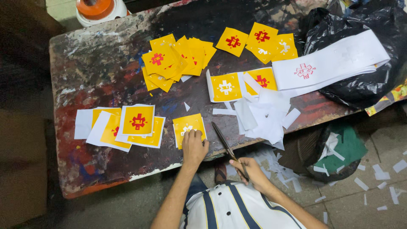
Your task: The person uses shears to cut white paper around a red symbol on yellow square sheets. They trim the edges of each sheet, place the finished pieces into a pile, and continue with the next sheet.
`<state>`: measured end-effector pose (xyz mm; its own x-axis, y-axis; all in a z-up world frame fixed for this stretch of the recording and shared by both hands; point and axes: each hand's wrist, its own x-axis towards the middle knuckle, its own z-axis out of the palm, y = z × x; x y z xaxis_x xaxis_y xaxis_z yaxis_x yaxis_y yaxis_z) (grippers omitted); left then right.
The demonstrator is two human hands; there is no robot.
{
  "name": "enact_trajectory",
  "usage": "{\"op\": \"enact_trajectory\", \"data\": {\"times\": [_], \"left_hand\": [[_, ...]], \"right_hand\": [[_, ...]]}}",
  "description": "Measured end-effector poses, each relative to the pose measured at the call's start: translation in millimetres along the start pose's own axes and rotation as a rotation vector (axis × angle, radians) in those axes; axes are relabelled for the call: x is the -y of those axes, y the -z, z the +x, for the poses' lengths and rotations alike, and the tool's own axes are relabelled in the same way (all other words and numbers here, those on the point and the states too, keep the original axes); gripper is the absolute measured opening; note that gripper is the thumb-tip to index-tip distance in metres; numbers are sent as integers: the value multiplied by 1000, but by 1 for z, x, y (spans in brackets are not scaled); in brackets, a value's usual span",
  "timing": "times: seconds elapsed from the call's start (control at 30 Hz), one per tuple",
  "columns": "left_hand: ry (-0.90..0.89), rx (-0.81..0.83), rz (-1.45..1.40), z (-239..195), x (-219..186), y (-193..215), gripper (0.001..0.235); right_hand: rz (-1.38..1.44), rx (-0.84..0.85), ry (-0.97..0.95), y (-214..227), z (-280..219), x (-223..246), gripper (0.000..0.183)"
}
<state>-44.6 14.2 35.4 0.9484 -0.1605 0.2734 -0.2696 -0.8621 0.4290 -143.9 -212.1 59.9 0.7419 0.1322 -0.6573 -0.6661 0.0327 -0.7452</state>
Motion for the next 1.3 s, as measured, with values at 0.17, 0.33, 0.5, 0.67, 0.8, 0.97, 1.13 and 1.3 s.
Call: {"op": "enact_trajectory", "data": {"times": [0.17,0.33,0.5,0.67,0.8,0.97,1.13,1.3], "left_hand": [[-26,-1,-53,-2,4,3,26],[-1,19,-26,-2,7,0,12],[107,14,153,2,3,-7,16],[150,16,134,9,9,-16,28],[158,15,-48,6,27,-21,21],[371,-122,-487,12,31,-48,19],[397,-168,-603,17,24,-75,18],[471,-111,-772,13,25,-75,22]], "right_hand": [[6,24,18,0,0,-1,44],[4,21,30,-1,0,0,44],[-11,12,6,-3,-2,1,42],[-27,16,41,-2,-3,0,45],[-19,23,36,-2,-3,0,45],[-121,-19,52,-4,-7,-5,48],[-168,-12,1,3,-10,-14,50],[-288,-16,32,5,-5,-27,55]]}}
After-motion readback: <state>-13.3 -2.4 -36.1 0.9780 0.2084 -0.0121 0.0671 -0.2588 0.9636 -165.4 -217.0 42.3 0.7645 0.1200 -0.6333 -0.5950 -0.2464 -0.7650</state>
